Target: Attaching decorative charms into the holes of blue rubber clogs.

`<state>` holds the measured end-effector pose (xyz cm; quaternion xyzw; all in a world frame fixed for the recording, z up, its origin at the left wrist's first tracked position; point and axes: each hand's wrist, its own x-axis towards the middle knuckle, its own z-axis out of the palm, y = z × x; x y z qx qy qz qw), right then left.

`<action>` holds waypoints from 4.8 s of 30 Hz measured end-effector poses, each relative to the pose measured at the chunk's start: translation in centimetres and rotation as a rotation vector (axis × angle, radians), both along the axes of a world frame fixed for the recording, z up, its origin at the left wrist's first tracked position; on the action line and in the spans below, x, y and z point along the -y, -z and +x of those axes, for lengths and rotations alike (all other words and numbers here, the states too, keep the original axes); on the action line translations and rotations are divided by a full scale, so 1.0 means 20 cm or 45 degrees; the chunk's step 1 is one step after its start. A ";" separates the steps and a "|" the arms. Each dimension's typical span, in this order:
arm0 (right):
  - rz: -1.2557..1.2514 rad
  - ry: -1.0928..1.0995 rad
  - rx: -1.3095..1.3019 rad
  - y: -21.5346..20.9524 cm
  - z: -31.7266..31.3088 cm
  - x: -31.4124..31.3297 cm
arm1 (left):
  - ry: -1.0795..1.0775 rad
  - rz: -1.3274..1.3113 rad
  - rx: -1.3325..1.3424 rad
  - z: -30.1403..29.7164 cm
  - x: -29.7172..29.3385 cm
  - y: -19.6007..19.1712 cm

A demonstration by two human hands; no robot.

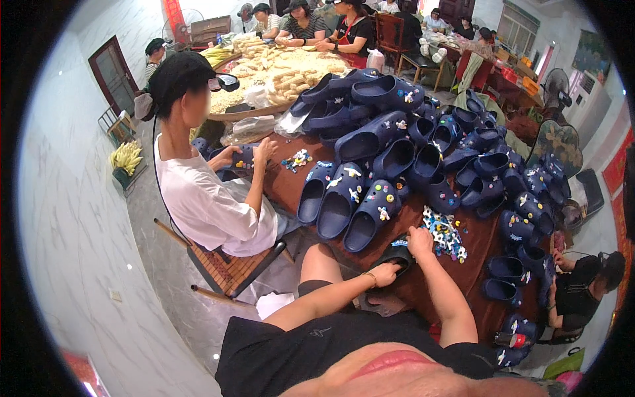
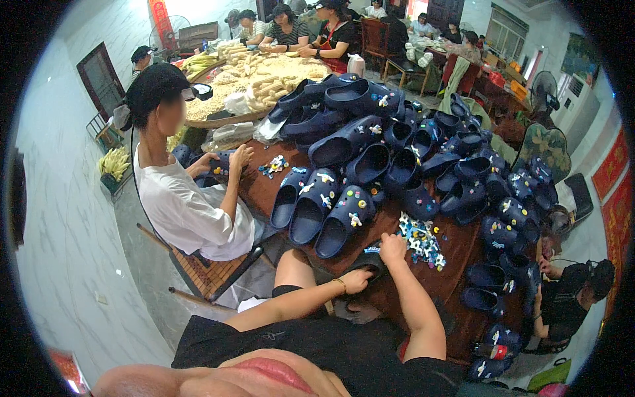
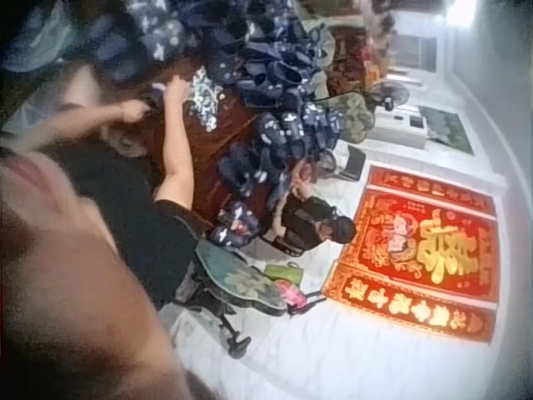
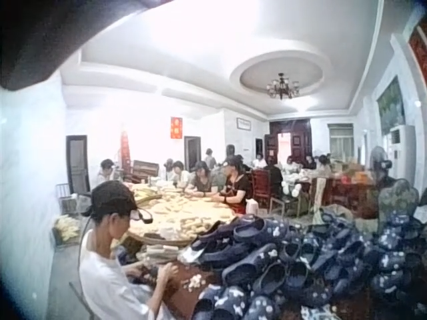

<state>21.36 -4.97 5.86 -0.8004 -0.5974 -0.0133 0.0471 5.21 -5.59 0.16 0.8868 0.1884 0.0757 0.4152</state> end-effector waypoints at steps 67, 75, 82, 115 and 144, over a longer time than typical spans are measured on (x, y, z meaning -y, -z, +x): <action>-0.880 0.507 -0.285 -0.16 0.10 -0.26 | -0.039 -0.011 0.071 0.00 0.00 0.00; -0.796 0.543 -0.241 -0.16 0.07 -0.24 | -0.032 0.123 0.128 0.02 0.01 0.07; 0.346 0.330 -0.516 0.12 0.21 0.10 | -0.231 0.150 -0.026 0.04 0.08 -0.03; 0.270 0.843 -0.137 0.32 0.28 0.85 | -0.649 1.168 0.091 -0.28 -0.71 -0.62; 0.394 0.699 0.017 0.30 0.56 0.89 | -0.195 0.569 0.196 0.00 -0.07 0.06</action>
